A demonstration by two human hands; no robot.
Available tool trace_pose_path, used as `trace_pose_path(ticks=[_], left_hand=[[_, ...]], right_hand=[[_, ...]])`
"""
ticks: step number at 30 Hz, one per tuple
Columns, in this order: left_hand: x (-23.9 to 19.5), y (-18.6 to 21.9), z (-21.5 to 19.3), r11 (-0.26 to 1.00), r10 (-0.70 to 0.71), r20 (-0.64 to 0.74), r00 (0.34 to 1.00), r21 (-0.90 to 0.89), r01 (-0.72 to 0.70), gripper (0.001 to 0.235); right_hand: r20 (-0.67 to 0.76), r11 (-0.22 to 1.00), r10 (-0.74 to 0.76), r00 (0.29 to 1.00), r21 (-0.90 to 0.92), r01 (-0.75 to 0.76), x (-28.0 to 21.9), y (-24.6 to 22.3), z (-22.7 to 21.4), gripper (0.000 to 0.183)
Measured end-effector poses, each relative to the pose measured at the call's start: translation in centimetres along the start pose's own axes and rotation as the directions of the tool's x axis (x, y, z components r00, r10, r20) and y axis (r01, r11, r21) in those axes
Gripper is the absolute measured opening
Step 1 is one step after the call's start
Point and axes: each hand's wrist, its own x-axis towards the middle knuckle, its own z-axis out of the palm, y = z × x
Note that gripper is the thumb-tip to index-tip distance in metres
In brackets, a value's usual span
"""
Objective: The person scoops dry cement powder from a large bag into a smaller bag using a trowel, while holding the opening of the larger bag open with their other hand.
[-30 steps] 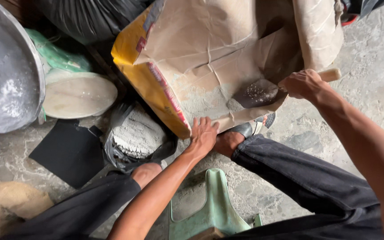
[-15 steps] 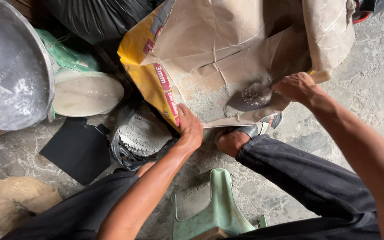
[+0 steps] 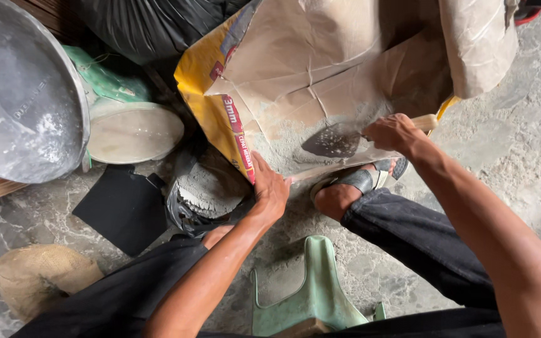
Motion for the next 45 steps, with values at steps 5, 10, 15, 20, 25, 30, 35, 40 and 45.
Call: trace_pose_path(ticks=[5, 10, 15, 20, 25, 30, 35, 40, 45], left_hand=[[-0.7, -0.9, -0.5, 0.999, -0.031, -0.017, 0.999, 0.011, 0.031, 0.069], [-1.1, -1.2, -0.5, 0.999, -0.025, -0.049, 0.999, 0.024, 0.026, 0.071], [-0.9, -1.2, 0.3, 0.999, -0.036, -0.089, 0.995, 0.022, 0.039, 0.077], [-0.7, -1.2, 1.1, 1.000, -0.014, -0.117, 0.993, 0.014, 0.015, 0.078], [-0.7, -1.7, 1.2, 1.000, 0.000, -0.202, 0.979, 0.007, 0.001, 0.076], [-2.3, -1.9, 0.7, 0.998, 0.058, -0.262, 0.963, 0.051, -0.046, 0.072], [-4.7, -1.2, 1.9, 0.862, 0.299, -0.612, 0.732, -0.155, -0.482, 0.066], [-5.9, 1.5, 6.5, 0.693, 0.298, -0.793, 0.532, -0.204, -0.692, 0.065], [-8.1, -1.6, 9.7, 0.598, 0.183, -0.838, 0.514, -0.320, -0.735, 0.050]], right_hand=[[-0.047, 0.991, -0.109, 0.993, 0.077, 0.112, 1.2, -5.1, -2.7, 0.014], [0.039, 0.978, -0.147, 0.988, 0.155, 0.139, 1.7, -8.3, -3.1, 0.013], [0.156, 0.968, -0.154, 0.976, 0.220, 0.117, 1.6, -9.7, -4.6, 0.018], [0.240, 0.955, -0.098, 0.966, 0.295, 0.023, -1.7, -10.5, -9.6, 0.022], [0.157, 0.939, -0.085, 0.984, 0.343, 0.026, -3.1, -8.1, -10.8, 0.020], [0.196, 0.943, -0.013, 0.981, 0.330, -0.053, -5.1, -5.6, -13.7, 0.024], [0.161, 0.935, 0.102, 0.982, 0.322, -0.150, -10.7, -3.7, -18.5, 0.028], [0.109, 0.948, 0.105, 0.989, 0.289, -0.132, -13.2, 0.1, -15.6, 0.048], [0.179, 0.940, 0.173, 0.968, 0.264, -0.217, -17.9, -0.6, -15.8, 0.061]])
